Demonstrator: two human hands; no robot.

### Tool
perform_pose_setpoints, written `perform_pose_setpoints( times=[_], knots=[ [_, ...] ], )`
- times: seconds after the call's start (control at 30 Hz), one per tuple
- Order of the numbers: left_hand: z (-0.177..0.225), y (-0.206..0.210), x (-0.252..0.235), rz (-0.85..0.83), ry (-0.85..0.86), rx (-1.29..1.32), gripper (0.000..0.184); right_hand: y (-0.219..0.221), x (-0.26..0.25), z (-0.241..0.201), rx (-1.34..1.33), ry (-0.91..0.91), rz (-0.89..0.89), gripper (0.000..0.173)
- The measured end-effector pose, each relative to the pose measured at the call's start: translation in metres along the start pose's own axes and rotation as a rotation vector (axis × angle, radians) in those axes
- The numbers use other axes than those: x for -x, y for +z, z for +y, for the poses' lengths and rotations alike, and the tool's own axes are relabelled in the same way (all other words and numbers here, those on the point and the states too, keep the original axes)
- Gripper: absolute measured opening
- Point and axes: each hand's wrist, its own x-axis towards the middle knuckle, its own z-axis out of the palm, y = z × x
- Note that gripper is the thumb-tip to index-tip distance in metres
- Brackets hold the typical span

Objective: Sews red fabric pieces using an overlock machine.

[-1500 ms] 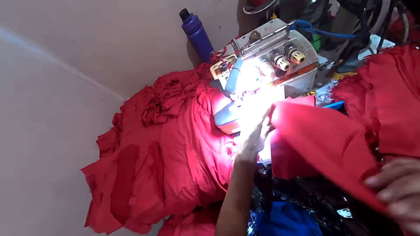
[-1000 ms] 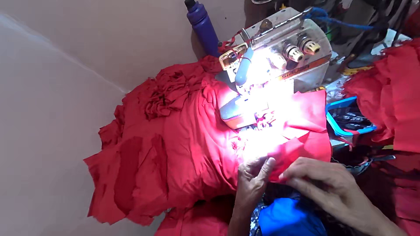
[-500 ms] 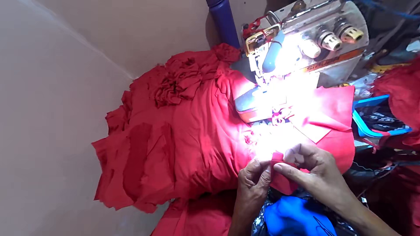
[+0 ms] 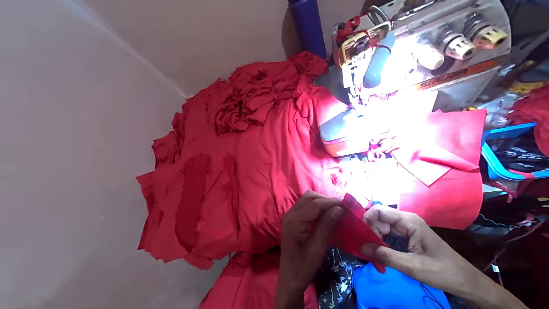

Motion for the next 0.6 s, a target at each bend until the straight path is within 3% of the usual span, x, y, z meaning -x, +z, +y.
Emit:
perform_pose_setpoints(
  times=[0.2,0.33,0.43,0.53,0.6],
  knots=[
    [0.003,-0.016,-0.007,-0.065,0.054,-0.009,0.022,0.006,-0.006,0.0,-0.049,0.077,0.035,0.043],
    [0.012,-0.024,-0.014,-0.163,0.113,-0.017,0.025,0.007,-0.02,-0.001,0.015,0.037,-0.001,0.052],
    [0.018,-0.029,-0.018,-0.188,0.128,-0.021,0.025,0.007,-0.026,-0.003,0.022,-0.032,-0.057,0.04],
    [0.017,-0.034,-0.019,-0.17,0.134,-0.02,0.024,0.009,-0.024,-0.001,0.039,-0.062,-0.015,0.014],
    [0.013,-0.035,-0.019,-0.144,0.125,-0.017,0.024,0.01,-0.021,0.001,0.094,-0.066,0.036,0.011]
  ],
)
